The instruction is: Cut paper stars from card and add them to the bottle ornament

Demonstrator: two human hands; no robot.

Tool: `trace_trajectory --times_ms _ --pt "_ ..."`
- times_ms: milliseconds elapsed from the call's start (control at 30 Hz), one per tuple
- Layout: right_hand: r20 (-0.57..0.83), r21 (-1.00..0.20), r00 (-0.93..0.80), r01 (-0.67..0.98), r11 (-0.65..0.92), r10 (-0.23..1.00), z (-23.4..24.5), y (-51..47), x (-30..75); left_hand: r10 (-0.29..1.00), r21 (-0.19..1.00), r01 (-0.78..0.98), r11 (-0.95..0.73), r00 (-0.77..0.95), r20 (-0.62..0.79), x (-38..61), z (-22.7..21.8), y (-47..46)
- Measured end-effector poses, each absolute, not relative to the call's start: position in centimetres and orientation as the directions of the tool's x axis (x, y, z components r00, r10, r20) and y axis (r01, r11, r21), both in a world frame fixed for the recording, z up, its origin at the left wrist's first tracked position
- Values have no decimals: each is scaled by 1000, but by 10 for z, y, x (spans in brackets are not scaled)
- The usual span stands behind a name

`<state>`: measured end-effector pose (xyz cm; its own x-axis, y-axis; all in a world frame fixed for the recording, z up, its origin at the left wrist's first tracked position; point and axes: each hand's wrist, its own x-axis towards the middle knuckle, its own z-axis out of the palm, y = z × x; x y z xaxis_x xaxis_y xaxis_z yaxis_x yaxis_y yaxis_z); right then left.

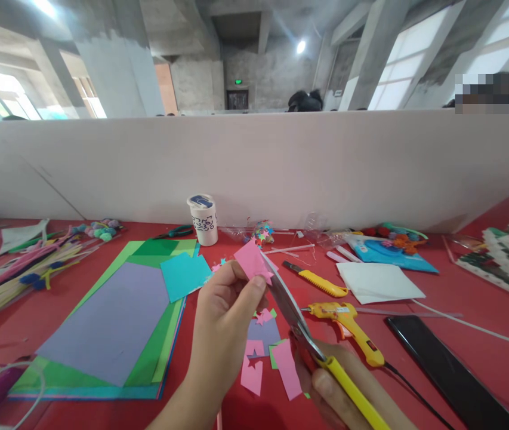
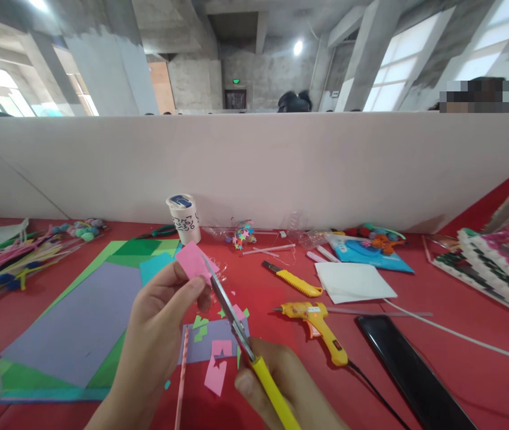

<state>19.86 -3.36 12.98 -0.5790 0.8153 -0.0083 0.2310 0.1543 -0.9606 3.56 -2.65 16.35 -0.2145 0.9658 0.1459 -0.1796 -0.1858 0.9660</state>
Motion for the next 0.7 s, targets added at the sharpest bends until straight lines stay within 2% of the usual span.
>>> trace_trajectory --times_ms 267,567,700 --pt "-98 -978 -544 207 20 834 131 -47 201 968 959 -212 -187 -209 142 35 164 -27" --pt "-82 -978 -560 203 41 824 123 -40 200 975 922 -347 -172 -190 110 28 166 -24" --pt "-32 -972 -459 221 79 888 124 -43 195 984 886 -438 -150 -155 90 25 167 -22"
